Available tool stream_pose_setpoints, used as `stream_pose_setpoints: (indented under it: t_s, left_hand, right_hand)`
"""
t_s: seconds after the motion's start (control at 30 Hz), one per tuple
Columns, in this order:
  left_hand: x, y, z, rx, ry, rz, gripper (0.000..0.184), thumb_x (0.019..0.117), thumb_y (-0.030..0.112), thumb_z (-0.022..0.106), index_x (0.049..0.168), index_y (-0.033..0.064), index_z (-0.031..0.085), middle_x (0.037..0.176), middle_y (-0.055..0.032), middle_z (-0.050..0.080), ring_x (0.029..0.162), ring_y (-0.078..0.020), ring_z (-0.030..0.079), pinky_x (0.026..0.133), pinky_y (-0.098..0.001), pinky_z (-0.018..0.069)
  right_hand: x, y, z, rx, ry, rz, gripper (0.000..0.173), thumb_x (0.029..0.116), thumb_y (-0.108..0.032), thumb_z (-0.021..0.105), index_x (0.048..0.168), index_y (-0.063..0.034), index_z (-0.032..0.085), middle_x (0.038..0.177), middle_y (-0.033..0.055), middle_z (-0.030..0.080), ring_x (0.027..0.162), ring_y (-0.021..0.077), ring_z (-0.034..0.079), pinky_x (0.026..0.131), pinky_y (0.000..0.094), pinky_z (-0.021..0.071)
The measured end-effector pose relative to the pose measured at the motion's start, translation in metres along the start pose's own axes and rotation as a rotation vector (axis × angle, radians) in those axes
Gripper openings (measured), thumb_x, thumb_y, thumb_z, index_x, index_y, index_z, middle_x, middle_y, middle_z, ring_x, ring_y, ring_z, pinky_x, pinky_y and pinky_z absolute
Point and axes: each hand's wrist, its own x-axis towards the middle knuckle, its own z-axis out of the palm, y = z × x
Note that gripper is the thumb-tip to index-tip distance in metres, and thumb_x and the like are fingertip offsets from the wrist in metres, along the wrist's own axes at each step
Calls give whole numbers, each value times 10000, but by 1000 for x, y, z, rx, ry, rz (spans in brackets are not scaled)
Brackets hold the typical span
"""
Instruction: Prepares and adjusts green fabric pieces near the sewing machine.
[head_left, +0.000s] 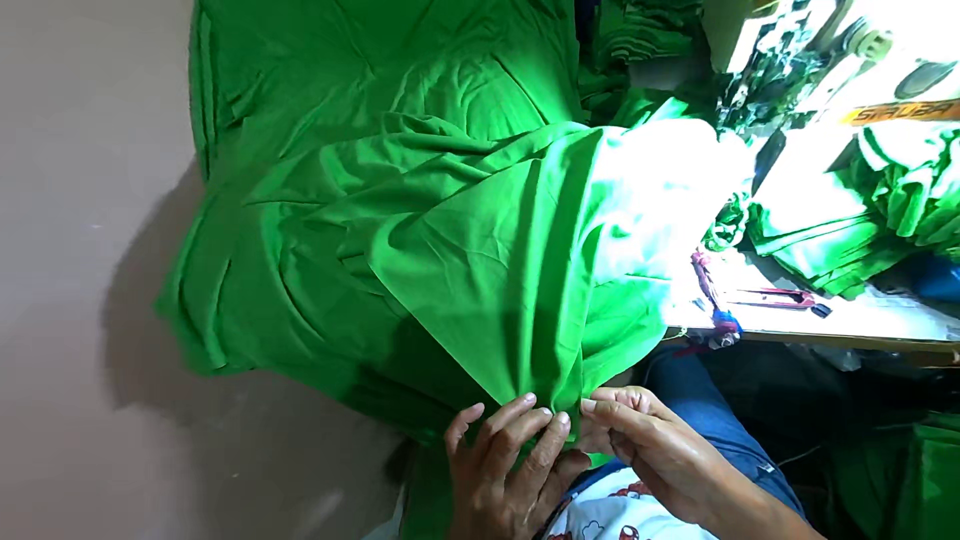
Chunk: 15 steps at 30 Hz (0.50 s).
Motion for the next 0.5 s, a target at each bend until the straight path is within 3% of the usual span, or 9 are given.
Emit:
stream_pose_setpoints:
  t_s: [0.07,0.13,0.2,0.23,0.27,0.33,0.4,0.47,0.5]
  left_hand:
    - [-4,-3,6,-39,46,3,268,1018,440,599,1117,195,645,1117,25,639,1197,-75,561,1139,-343,290]
    - [-3,-3,8,-161,65,-54,200,1032,389,589,1091,212,659,1112,58,640,1189,-43,558,1142,-316,293]
    - [4,0,4,-332,65,-134,187,1034,375,589,1049,219,690,1095,96,657,1178,-19,564,1122,-291,330]
    - [9,2,0,-377,66,-153,189,1036,377,585,1033,219,690,1098,110,662,1188,-11,564,1125,-288,344]
    - [14,3,-5,-387,60,-159,192,1044,377,570,1022,218,675,1114,118,658,1216,-3,554,1149,-289,338]
    - [25,6,-16,-366,44,-146,192,1066,370,528,1014,220,635,1190,137,645,1302,10,511,1204,-297,299]
    - [38,8,-26,-388,44,-93,172,1086,328,493,1011,210,592,1246,145,659,1354,14,489,1234,-306,269]
    - [54,15,-38,-431,52,-30,150,1096,266,466,1014,190,566,1241,126,692,1341,14,518,1255,-317,241]
    - [63,20,-46,-425,51,4,139,1098,239,454,1020,179,552,1227,108,696,1327,14,530,1258,-321,227]
  right_hand:
    - [-1,0,-3,-5,-47,-10,367,1027,-71,382,807,-175,656,766,-87,711,770,1,686,788,199,562]
    - [-3,0,-9,-53,-153,-51,345,1040,-96,379,885,-168,679,881,-82,757,896,6,714,889,219,565]
    - [-9,-4,-22,-275,-270,-192,289,1070,-141,409,1031,-93,692,1022,-56,754,1007,7,694,954,234,547]
    - [-12,-8,-30,-496,-260,-339,310,1080,-170,445,1088,-22,716,1039,-13,754,996,7,691,925,225,555]
    - [-14,-12,-38,-748,-152,-517,309,1064,-192,498,1075,-6,744,975,17,762,904,8,702,826,208,572]
    - [-10,-25,-56,-1180,172,-853,220,987,-206,597,1036,-65,759,878,26,747,760,65,690,680,245,575]
    - [-1,-48,-75,-1520,303,-1006,280,947,-209,600,1159,-92,741,1021,68,746,840,211,686,704,367,549]
    - [6,-60,-89,-1682,212,-992,320,926,-146,580,1207,-103,726,1188,90,731,996,287,711,798,432,576]
    - [10,-59,-95,-1670,160,-980,302,916,-110,581,1175,-84,733,1178,106,733,1009,302,715,813,448,575]
